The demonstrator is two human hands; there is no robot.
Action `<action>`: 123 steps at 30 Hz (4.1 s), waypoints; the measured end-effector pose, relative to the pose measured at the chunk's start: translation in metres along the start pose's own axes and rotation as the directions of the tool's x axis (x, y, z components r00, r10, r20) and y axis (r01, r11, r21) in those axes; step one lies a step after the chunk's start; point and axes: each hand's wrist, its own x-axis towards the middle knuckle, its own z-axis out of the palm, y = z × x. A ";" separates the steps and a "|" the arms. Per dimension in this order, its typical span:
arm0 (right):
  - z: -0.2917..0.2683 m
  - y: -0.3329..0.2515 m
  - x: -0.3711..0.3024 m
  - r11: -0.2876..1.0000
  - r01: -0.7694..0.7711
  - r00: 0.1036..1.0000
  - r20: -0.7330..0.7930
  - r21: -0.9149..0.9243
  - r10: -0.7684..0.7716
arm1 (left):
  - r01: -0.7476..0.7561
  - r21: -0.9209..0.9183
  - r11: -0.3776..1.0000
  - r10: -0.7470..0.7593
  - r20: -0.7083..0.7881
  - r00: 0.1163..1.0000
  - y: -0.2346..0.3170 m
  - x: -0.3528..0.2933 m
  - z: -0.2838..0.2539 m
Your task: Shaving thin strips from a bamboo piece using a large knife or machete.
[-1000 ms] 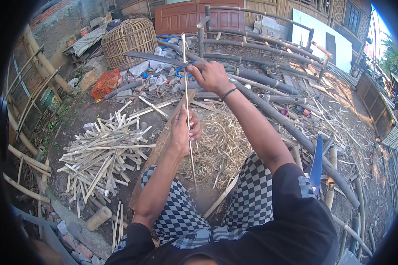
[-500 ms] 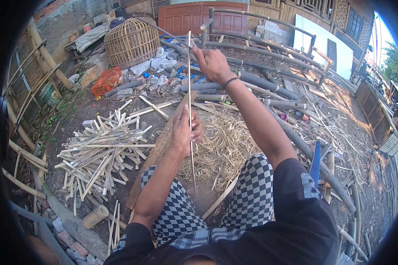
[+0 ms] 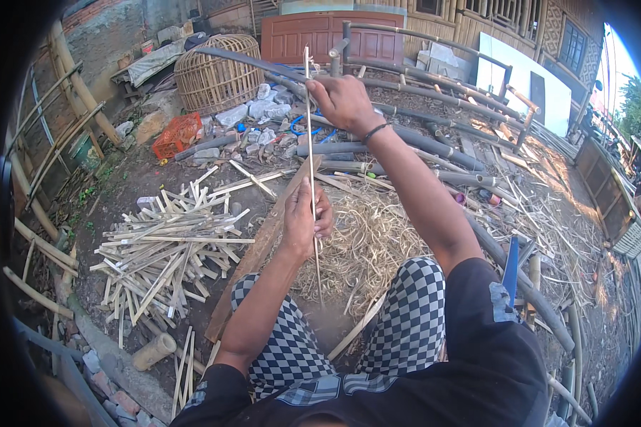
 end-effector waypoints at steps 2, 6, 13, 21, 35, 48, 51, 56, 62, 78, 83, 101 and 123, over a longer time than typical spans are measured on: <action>-0.005 0.000 0.003 0.999 0.046 0.999 0.025 0.001 -0.046 | 0.012 -0.038 0.999 -0.011 0.037 0.999 0.001 0.000 0.004; -0.006 0.032 0.033 0.993 -0.074 0.996 -0.050 -0.091 0.070 | 0.049 -0.133 0.990 -0.037 0.090 0.995 0.005 0.000 0.013; 0.011 -0.005 -0.016 1.000 -0.027 0.997 0.076 -0.013 0.028 | 0.078 -0.150 0.986 -0.072 0.049 0.996 0.008 0.004 -0.003; 0.003 0.015 -0.012 0.990 -0.128 0.991 -0.044 -0.057 0.125 | 0.120 -0.070 0.990 -0.114 0.086 0.990 -0.001 0.001 0.004; -0.023 0.049 0.019 0.932 -0.351 0.933 -0.113 -0.091 0.340 | 0.071 0.027 0.997 -0.075 0.151 0.986 0.002 -0.008 0.017; -0.002 0.015 -0.123 0.125 -0.826 0.444 0.499 0.549 0.744 | 0.074 -0.051 0.996 -0.064 0.179 0.982 0.003 0.005 -0.003; -0.002 0.011 -0.128 -0.096 -0.794 0.364 0.597 0.600 0.715 | 0.058 -0.066 0.996 -0.047 0.158 0.986 0.000 0.009 -0.009; -0.006 -0.009 -0.121 0.091 -0.759 0.526 0.525 0.645 0.669 | 0.047 0.081 0.996 -0.050 0.037 0.998 -0.013 0.018 -0.012; 0.000 -0.024 -0.121 0.199 -0.686 0.613 0.409 0.699 0.676 | 0.048 0.071 0.996 -0.044 -0.062 0.997 -0.020 0.023 -0.015; 0.023 -0.017 -0.145 0.961 -0.274 0.944 0.200 0.023 0.264 | 0.059 0.100 0.993 -0.043 -0.162 0.986 -0.012 0.030 -0.022; 0.023 -0.025 -0.142 0.951 -0.298 0.903 0.298 -0.081 0.308 | 0.045 0.281 0.959 -0.010 -0.123 0.992 -0.012 0.031 -0.017; 0.049 0.032 -0.096 0.852 -0.386 0.807 0.318 -0.355 0.498 | 0.072 0.547 0.834 0.062 -0.222 0.973 -0.042 0.038 -0.027; 0.053 0.006 -0.114 0.901 -0.241 0.745 0.526 -0.360 0.410 | 0.089 0.836 0.541 0.191 -0.225 0.955 -0.043 0.043 -0.049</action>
